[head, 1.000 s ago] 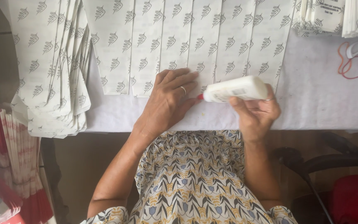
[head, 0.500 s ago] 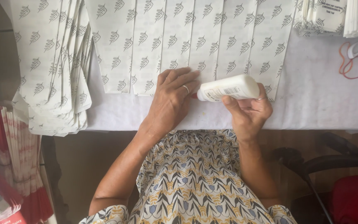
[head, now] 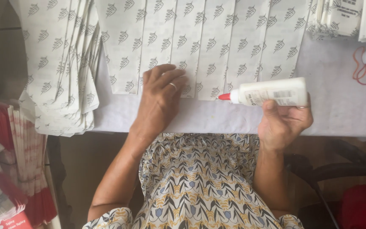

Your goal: Aligning, gluing, and stacking printed paper strips on a work table.

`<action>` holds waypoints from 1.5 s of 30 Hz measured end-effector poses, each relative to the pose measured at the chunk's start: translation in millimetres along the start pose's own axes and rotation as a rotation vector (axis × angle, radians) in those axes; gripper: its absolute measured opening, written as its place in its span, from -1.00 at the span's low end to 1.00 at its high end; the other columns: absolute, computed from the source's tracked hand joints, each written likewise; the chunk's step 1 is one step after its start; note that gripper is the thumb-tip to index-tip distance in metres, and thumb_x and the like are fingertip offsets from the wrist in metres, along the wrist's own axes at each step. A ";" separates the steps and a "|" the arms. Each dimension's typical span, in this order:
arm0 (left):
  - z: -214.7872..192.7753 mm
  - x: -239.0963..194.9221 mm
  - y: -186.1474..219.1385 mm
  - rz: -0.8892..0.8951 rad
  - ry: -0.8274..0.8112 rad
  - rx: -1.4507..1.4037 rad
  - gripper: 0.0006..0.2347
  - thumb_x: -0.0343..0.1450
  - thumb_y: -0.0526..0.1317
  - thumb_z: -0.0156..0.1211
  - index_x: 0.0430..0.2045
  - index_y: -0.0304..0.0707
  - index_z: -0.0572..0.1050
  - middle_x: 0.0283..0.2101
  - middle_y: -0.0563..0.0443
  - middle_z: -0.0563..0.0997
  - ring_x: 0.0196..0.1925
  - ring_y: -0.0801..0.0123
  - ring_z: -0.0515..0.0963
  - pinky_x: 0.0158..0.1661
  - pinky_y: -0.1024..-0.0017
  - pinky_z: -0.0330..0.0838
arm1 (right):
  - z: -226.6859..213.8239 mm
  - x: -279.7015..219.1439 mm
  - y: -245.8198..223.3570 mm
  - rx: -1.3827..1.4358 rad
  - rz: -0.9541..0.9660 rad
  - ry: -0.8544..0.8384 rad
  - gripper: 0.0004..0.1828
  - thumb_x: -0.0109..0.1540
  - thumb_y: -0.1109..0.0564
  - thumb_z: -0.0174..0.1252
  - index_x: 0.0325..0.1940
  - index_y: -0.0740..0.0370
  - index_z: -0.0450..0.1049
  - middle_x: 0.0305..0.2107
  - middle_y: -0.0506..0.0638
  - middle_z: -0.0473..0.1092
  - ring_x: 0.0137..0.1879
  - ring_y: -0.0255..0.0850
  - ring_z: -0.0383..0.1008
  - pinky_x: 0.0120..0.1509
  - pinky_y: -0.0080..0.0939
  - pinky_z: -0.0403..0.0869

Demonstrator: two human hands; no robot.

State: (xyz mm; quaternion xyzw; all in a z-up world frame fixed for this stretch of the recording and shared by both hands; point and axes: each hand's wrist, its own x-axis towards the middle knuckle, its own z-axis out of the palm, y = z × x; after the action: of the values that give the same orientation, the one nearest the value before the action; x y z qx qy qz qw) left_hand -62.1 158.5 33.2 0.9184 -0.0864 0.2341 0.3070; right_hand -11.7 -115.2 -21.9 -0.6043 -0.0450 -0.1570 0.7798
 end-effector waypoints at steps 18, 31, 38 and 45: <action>-36.1 -1.4 -8.8 -0.165 -0.212 -0.142 -0.62 0.11 -0.37 0.57 -0.20 -0.36 0.66 -0.03 -0.15 0.67 0.18 0.01 0.49 0.16 0.15 0.25 | 90.1 -24.7 16.4 -0.003 0.024 -0.444 -0.58 0.12 0.47 0.36 0.02 0.48 0.41 -0.14 0.33 0.54 0.14 0.04 0.51 0.21 0.15 0.55; -26.8 -5.1 -3.2 -0.223 -0.113 -0.123 -0.73 0.18 -0.41 0.51 -0.27 -0.34 0.67 -0.11 -0.11 0.69 0.14 0.07 0.54 0.14 0.15 0.28 | 62.5 -14.3 -6.1 -0.134 -0.052 -0.385 -0.60 0.19 0.44 0.28 0.09 0.52 0.35 -0.06 0.39 0.49 0.13 0.12 0.53 0.25 0.20 0.56; -28.5 -1.8 2.4 -0.226 -0.082 -0.082 -0.79 0.27 -0.56 0.29 -0.32 -0.35 0.69 -0.16 -0.10 0.71 0.11 0.09 0.57 0.11 0.17 0.31 | 89.1 -29.6 9.0 -0.073 -0.002 -0.397 -0.60 0.17 0.43 0.33 0.04 0.49 0.37 -0.08 0.36 0.52 0.15 0.07 0.52 0.22 0.15 0.55; -21.7 -7.4 -1.5 -0.195 -0.068 -0.057 -0.79 0.31 -0.57 0.21 -0.32 -0.35 0.68 -0.14 -0.10 0.70 0.12 0.09 0.56 0.11 0.19 0.31 | 65.7 -21.1 -1.2 -0.136 -0.017 -0.321 -0.57 0.20 0.42 0.28 0.12 0.46 0.36 -0.01 0.36 0.49 0.20 0.11 0.49 0.31 0.20 0.53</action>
State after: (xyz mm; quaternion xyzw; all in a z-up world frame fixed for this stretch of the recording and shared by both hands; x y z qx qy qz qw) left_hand -76.3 172.9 44.0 0.9208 -0.0134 0.1691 0.3513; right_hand -24.1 -48.6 -8.8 -0.6725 -0.1633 -0.0678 0.7186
